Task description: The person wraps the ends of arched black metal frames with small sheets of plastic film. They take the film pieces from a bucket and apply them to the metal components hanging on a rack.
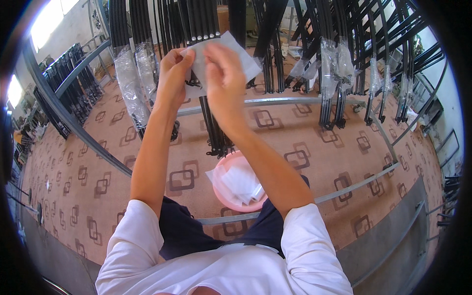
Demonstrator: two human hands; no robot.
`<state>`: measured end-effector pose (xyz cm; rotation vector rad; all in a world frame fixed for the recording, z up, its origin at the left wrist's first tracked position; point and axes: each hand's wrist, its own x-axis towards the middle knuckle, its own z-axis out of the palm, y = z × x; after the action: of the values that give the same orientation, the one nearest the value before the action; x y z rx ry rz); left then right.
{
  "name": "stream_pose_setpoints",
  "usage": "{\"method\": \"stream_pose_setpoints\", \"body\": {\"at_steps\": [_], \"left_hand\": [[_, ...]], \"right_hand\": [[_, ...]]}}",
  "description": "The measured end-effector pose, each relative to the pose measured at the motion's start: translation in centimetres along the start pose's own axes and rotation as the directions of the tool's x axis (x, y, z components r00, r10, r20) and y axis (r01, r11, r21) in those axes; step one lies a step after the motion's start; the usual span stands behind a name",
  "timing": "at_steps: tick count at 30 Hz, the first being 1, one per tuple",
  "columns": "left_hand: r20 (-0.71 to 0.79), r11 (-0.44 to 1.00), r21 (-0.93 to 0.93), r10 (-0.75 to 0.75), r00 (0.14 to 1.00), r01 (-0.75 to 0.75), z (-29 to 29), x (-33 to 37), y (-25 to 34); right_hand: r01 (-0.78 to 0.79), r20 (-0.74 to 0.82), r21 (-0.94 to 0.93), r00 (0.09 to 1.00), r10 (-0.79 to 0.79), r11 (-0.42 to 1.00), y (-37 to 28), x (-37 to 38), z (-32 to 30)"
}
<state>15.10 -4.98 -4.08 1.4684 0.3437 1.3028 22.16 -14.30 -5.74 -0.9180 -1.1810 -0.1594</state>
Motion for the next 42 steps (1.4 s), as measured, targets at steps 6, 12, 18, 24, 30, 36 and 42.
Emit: {"method": "stream_pose_setpoints", "body": {"at_steps": [6,12,18,24,30,36,42], "left_hand": [[-0.002,0.999,-0.035,0.009,1.000,-0.010,-0.4,0.4,-0.4],[0.082,0.982,-0.158,-0.095,0.992,0.107,-0.4,0.4,0.3],[0.148,0.950,-0.248,-0.155,0.977,0.189,-1.3,0.3,0.8],[0.300,0.851,-0.333,-0.312,0.901,0.405,-2.7,0.4,0.8],[0.308,0.818,-0.397,-0.308,0.900,0.416,-2.2,0.3,1.0],[0.296,0.886,-0.255,-0.311,0.903,0.389,-3.7,3.1,-0.9],[0.184,0.978,-0.085,-0.170,0.968,0.188,-2.4,5.1,2.7]], "right_hand": [[-0.525,0.167,0.012,0.840,0.516,0.851,1.3,4.8,-1.0],[-0.563,0.305,-0.033,0.782,0.544,0.826,2.2,5.5,-1.8],[-0.592,0.467,0.078,0.732,0.496,0.802,1.6,5.6,-1.0],[-0.609,0.435,0.164,0.750,0.498,0.776,2.0,5.5,-0.4],[-0.593,0.473,0.236,0.762,0.442,0.770,1.2,5.4,-0.4],[-0.630,0.499,0.175,0.719,0.484,0.757,1.5,5.7,-0.9],[-0.602,0.448,0.064,0.730,0.517,0.796,1.8,6.0,-0.6]]}}
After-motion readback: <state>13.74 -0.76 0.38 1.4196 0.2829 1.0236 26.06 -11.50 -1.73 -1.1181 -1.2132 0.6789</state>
